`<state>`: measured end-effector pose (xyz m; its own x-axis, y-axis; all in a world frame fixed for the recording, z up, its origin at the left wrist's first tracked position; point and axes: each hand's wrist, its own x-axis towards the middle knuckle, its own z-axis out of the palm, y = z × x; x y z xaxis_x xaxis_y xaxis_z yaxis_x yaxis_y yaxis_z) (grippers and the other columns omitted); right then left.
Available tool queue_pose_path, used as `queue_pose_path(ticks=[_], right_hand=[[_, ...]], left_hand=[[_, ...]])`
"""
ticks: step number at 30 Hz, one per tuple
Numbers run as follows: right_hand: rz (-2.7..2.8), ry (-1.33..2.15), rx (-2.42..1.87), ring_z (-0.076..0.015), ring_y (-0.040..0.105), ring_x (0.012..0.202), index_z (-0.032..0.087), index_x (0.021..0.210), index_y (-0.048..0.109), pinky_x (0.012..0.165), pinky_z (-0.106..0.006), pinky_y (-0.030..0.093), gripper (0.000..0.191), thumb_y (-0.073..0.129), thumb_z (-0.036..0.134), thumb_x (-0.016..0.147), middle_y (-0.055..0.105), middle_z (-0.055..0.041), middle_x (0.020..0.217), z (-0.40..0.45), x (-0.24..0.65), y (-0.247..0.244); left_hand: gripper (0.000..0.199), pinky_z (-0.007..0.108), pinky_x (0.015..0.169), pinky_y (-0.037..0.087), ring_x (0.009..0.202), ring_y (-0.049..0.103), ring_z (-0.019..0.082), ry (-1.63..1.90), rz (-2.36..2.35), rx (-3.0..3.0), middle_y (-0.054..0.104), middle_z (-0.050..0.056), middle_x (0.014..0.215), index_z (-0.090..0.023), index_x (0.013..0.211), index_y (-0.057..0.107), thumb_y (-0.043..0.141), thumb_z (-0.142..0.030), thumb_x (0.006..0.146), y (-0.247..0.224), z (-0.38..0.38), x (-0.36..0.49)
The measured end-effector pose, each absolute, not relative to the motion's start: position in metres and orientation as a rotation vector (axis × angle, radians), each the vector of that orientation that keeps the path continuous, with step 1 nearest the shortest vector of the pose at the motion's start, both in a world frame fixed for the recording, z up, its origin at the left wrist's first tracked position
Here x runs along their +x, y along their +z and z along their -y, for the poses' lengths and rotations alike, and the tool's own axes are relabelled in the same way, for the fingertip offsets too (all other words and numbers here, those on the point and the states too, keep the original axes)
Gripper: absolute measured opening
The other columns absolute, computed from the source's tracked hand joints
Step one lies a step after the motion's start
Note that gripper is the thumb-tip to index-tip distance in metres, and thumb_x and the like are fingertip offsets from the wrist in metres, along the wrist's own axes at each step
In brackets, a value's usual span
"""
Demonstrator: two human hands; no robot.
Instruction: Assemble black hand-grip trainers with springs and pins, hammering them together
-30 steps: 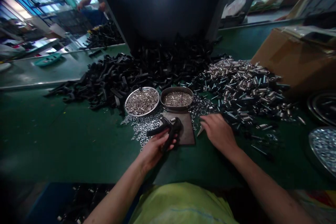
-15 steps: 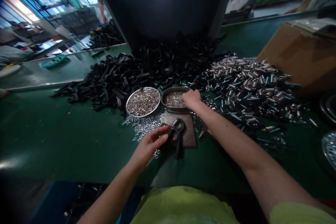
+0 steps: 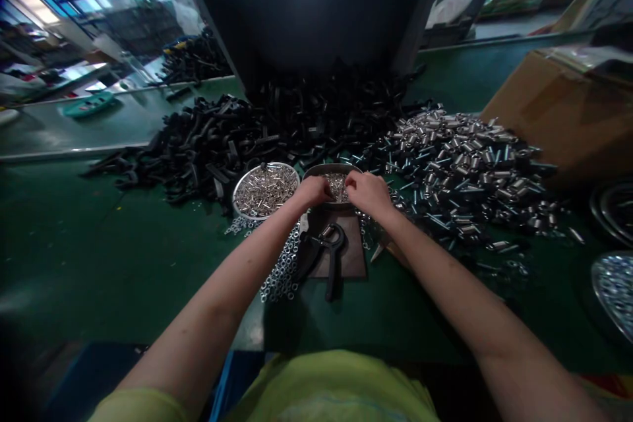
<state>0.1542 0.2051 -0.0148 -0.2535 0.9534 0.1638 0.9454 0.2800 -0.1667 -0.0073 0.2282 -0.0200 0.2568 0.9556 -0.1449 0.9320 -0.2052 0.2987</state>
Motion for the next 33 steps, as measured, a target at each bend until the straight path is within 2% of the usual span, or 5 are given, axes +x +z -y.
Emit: queue_pose_path(ticks=[9, 17, 21, 26, 33], right_hand=[[2.091, 0.908, -1.269, -0.0147, 0.063, 0.071, 0.021, 0.078, 0.065, 0.068, -0.026, 0.045, 0.008, 0.057, 0.025, 0.079, 0.069, 0.0011, 0.076, -0.15, 0.156, -0.035], [2.286, 0.742, -1.244, -0.0149, 0.059, 0.077, 0.018, 0.077, 0.067, 0.071, -0.026, 0.043, 0.009, 0.058, 0.018, 0.079, 0.065, -0.0025, 0.083, -0.153, 0.149, -0.038], [2.38, 0.685, -1.274, -0.0151, 0.06, 0.08, 0.019, 0.078, 0.067, 0.074, -0.026, 0.043, 0.011, 0.056, 0.018, 0.081, 0.065, -0.0023, 0.085, -0.153, 0.148, -0.034], [2.548, 0.53, -1.412, -0.0165, 0.061, 0.086, 0.021, 0.084, 0.067, 0.074, -0.026, 0.041, 0.013, 0.054, 0.02, 0.082, 0.067, -0.0021, 0.093, -0.151, 0.141, -0.025], [2.624, 0.568, -1.548, -0.0197, 0.061, 0.08, 0.022, 0.08, 0.065, 0.063, -0.026, 0.037, 0.009, 0.057, 0.025, 0.077, 0.068, -0.0037, 0.085, -0.162, 0.13, -0.013]], left_hand=[[0.017, 0.03, 0.086, 0.045, 0.09, 0.063, 0.022, 0.284, -1.73, 2.115, 0.071, 0.009, 0.09, -0.017, 0.087, 0.073, 0.064, -0.023, 0.074, -0.029, -0.227, -0.013], [0.018, 0.024, 0.067, 0.049, 0.068, 0.063, 0.013, 0.637, -1.65, 1.858, 0.07, 0.004, 0.08, -0.015, 0.093, 0.067, 0.057, -0.024, 0.082, -0.022, -0.211, -0.022], [0.013, 0.023, 0.059, 0.048, 0.056, 0.057, 0.009, 0.967, -1.39, 1.369, 0.064, 0.001, 0.067, -0.012, 0.082, 0.063, 0.065, -0.024, 0.076, -0.022, -0.193, -0.032], [0.019, 0.023, 0.058, 0.044, 0.055, 0.052, 0.008, 1.085, -1.212, 1.107, 0.06, -0.002, 0.063, -0.013, 0.074, 0.062, 0.071, -0.03, 0.068, -0.026, -0.155, -0.049], [0.018, 0.026, 0.066, 0.04, 0.067, 0.053, 0.012, 0.956, -1.352, 1.455, 0.059, -0.001, 0.069, -0.015, 0.068, 0.064, 0.072, -0.031, 0.069, -0.034, -0.109, -0.052]])
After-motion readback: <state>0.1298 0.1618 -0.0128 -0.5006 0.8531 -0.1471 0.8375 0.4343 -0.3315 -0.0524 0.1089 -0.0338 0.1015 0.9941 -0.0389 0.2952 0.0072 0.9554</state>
